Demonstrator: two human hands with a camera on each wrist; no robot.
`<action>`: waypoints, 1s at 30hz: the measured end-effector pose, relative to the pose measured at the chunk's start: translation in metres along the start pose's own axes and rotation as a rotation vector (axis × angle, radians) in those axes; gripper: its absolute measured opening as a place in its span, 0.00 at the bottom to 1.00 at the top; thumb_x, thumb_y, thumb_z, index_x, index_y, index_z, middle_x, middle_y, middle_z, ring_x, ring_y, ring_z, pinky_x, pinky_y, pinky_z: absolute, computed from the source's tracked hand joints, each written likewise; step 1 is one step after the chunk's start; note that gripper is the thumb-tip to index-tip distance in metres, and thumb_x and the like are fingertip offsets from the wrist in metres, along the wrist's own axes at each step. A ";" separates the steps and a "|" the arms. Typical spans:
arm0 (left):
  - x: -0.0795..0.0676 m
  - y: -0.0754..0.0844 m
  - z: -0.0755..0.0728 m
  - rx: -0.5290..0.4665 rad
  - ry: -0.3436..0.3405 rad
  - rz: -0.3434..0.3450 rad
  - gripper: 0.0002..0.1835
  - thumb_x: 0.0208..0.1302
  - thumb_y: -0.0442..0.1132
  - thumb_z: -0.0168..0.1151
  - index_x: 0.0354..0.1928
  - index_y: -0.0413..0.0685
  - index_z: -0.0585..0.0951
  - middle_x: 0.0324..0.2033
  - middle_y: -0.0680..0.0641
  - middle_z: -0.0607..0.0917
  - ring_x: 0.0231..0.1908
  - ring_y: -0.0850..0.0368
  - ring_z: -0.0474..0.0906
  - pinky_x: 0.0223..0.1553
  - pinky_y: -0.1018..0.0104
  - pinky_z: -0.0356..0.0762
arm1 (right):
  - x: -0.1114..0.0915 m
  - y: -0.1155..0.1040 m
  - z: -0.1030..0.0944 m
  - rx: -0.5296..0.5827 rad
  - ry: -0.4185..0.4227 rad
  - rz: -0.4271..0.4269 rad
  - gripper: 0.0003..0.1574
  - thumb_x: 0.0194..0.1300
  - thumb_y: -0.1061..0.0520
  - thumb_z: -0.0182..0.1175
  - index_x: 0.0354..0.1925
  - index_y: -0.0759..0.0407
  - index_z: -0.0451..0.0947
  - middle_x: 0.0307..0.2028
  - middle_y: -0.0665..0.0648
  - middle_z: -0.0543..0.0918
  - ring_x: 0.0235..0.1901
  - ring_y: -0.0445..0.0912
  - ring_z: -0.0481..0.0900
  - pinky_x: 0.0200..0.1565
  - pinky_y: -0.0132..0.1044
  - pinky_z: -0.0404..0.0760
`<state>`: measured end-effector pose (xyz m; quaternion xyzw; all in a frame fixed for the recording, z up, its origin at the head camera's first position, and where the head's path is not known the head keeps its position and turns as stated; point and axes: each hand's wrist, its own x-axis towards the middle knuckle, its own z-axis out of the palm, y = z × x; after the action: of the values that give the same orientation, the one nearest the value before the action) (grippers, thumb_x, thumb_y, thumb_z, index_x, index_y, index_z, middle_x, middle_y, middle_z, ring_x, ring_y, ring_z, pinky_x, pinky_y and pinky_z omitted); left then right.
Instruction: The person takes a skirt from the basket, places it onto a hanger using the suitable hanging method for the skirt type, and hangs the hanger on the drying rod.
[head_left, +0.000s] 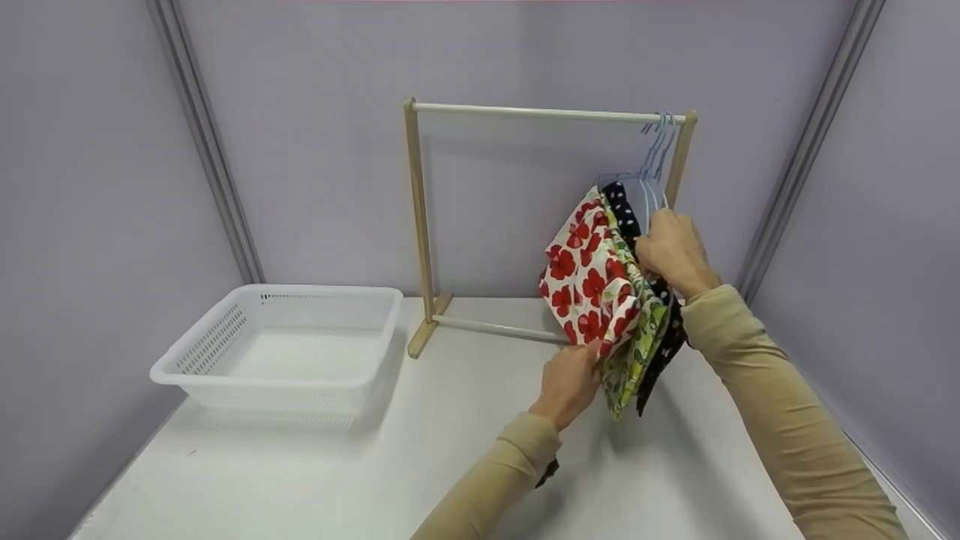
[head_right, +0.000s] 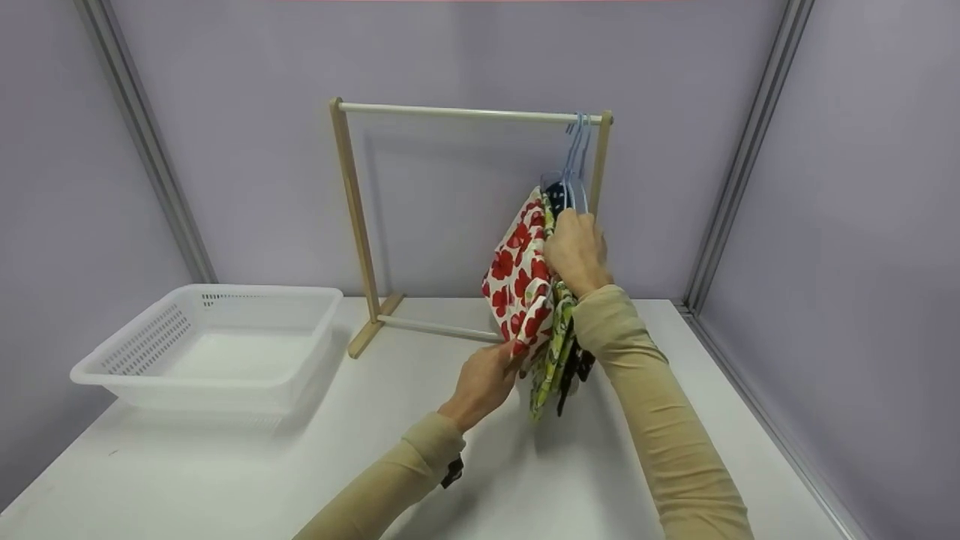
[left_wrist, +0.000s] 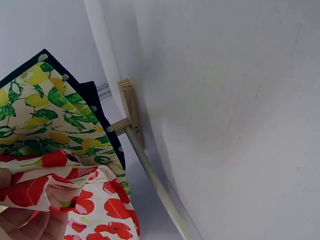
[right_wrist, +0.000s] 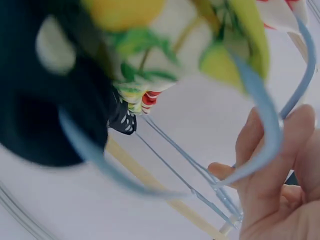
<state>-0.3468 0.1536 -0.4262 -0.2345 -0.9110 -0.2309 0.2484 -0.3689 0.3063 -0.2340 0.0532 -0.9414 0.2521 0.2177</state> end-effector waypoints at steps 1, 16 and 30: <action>0.001 0.000 0.000 -0.008 -0.002 -0.002 0.08 0.65 0.38 0.63 0.45 0.55 0.81 0.33 0.51 0.89 0.33 0.56 0.85 0.31 0.63 0.82 | 0.000 0.000 -0.002 -0.007 -0.003 0.002 0.14 0.55 0.67 0.45 0.22 0.66 0.77 0.12 0.57 0.79 0.12 0.48 0.77 0.16 0.37 0.73; -0.003 -0.004 -0.001 -0.175 -0.251 -0.006 0.15 0.75 0.46 0.51 0.60 0.61 0.73 0.44 0.50 0.86 0.40 0.60 0.83 0.39 0.64 0.80 | 0.000 -0.004 0.004 -0.077 0.059 -0.005 0.18 0.59 0.67 0.47 0.16 0.63 0.75 0.14 0.62 0.80 0.16 0.55 0.79 0.22 0.44 0.77; -0.023 -0.031 -0.012 -0.278 -0.430 0.018 0.37 0.71 0.63 0.49 0.77 0.69 0.50 0.66 0.47 0.73 0.64 0.52 0.73 0.63 0.54 0.73 | -0.015 -0.011 0.020 -0.093 0.254 -0.110 0.26 0.69 0.55 0.56 0.57 0.74 0.73 0.47 0.75 0.76 0.40 0.72 0.78 0.40 0.64 0.77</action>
<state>-0.3419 0.1159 -0.4388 -0.3184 -0.9003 -0.2965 0.0165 -0.3610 0.2870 -0.2513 0.0624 -0.9126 0.2004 0.3509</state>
